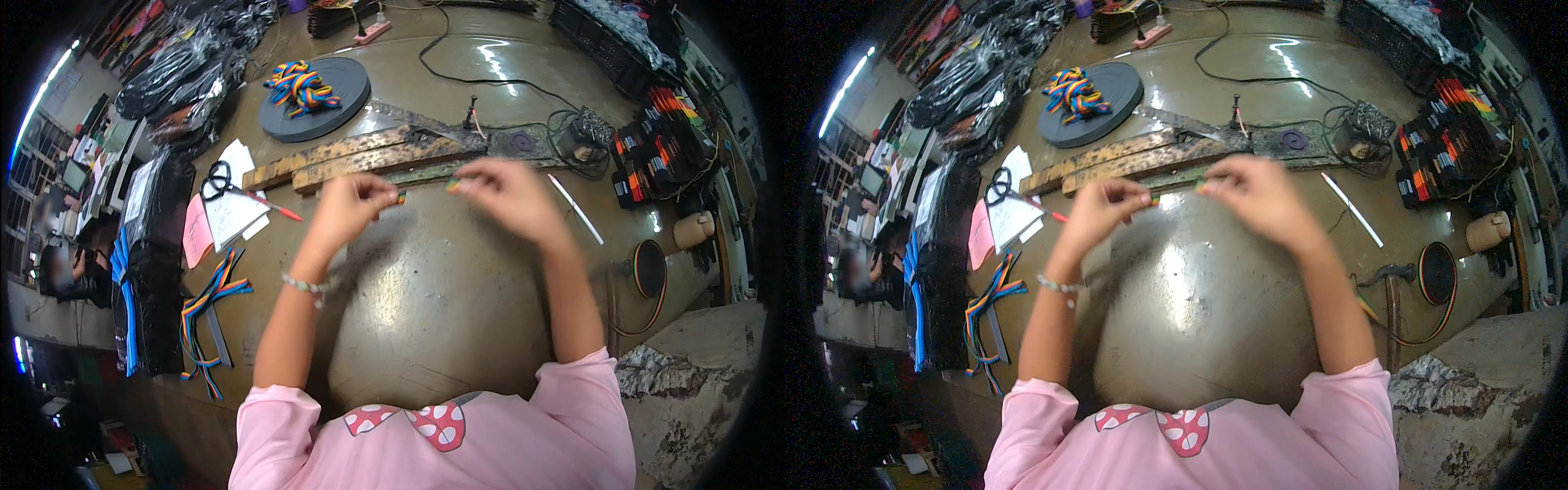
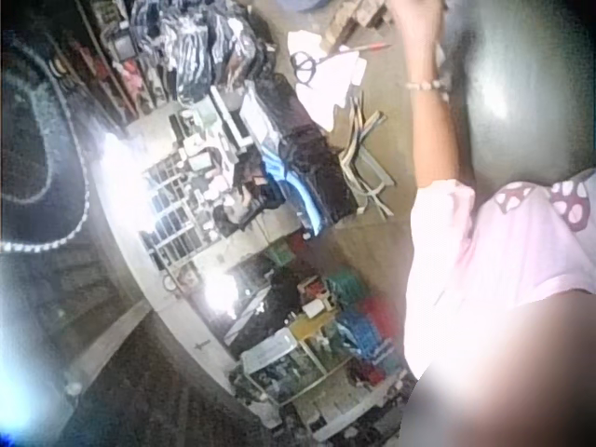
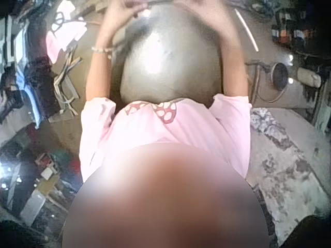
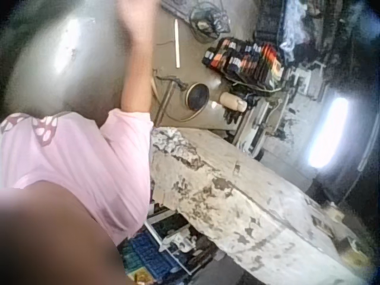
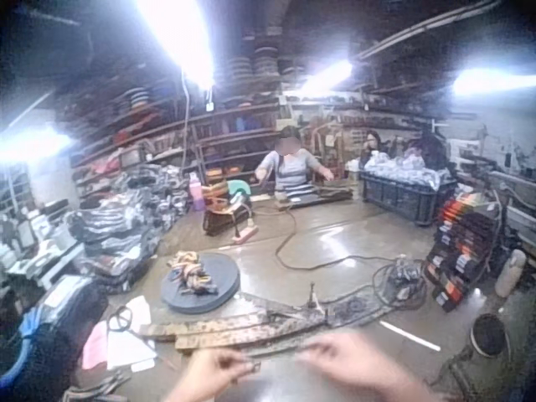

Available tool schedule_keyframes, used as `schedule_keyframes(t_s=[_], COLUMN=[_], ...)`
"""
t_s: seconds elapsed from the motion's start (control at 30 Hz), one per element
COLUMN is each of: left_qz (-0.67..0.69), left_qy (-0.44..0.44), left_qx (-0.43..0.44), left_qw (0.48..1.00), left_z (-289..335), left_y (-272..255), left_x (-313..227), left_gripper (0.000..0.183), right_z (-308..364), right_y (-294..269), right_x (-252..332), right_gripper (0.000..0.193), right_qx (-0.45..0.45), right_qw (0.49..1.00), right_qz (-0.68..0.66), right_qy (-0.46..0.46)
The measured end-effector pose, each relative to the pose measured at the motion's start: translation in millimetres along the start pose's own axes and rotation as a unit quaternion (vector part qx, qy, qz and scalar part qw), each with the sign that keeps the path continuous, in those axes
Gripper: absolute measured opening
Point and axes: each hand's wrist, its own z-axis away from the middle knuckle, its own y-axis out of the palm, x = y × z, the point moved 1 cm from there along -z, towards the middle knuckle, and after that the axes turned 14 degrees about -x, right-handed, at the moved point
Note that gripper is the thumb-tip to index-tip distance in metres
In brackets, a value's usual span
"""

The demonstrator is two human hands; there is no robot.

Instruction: The person measures and cuts multi-colored flat ribbon cables, then folds and bundles them on a workbench. They use a soldering iron to heat the cable ends and a lighter to trim or seal them. The person also uses scissors and a lighter during the process.

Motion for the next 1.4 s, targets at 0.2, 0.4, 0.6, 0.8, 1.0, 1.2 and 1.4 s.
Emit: schedule_keyframes(t_s=[0.2, 0.4, 0.6, 0.8, 1.0, 1.2, 1.4], left_qz=[-0.09, -0.086, -0.081, -0.087, -0.091, -0.1, -0.094], left_qy=[0.073, 0.086, 0.073, 0.057, 0.053, 0.046, 0.046], left_qx=[-0.191, -0.203, -0.211, -0.203, -0.192, -0.187, -0.186], left_qw=[0.975, 0.972, 0.971, 0.974, 0.976, 0.976, 0.977], left_z=[59, 58, 60, 59, 58, 58, 58], left_y=[29, 30, 32, 30, 30, 30, 30], left_x=[54, 58, 59, 58, 59, 59, 58], left_gripper=[0.018, 0.018, 0.017, 0.018, 0.016, 0.014, 0.013], right_z=[52, 46, 44, 42, 52, 59, 58], right_y=[102, 110, 117, 117, 121, 131, 129], right_x=[-24, -26, -25, -21, -9, -11, -14], right_gripper=[0.023, 0.017, 0.018, 0.015, 0.008, 0.008, 0.011], right_qx=[-0.04, -0.027, -0.037, -0.003, -0.08, -0.093, -0.093], right_qw=[0.993, 0.997, 0.997, 0.993, 0.951, 0.967, 0.966], right_qz=[0.034, 0.025, 0.053, 0.1, 0.248, 0.196, 0.18], right_qy=[0.106, 0.065, 0.042, 0.056, -0.165, -0.137, -0.163])
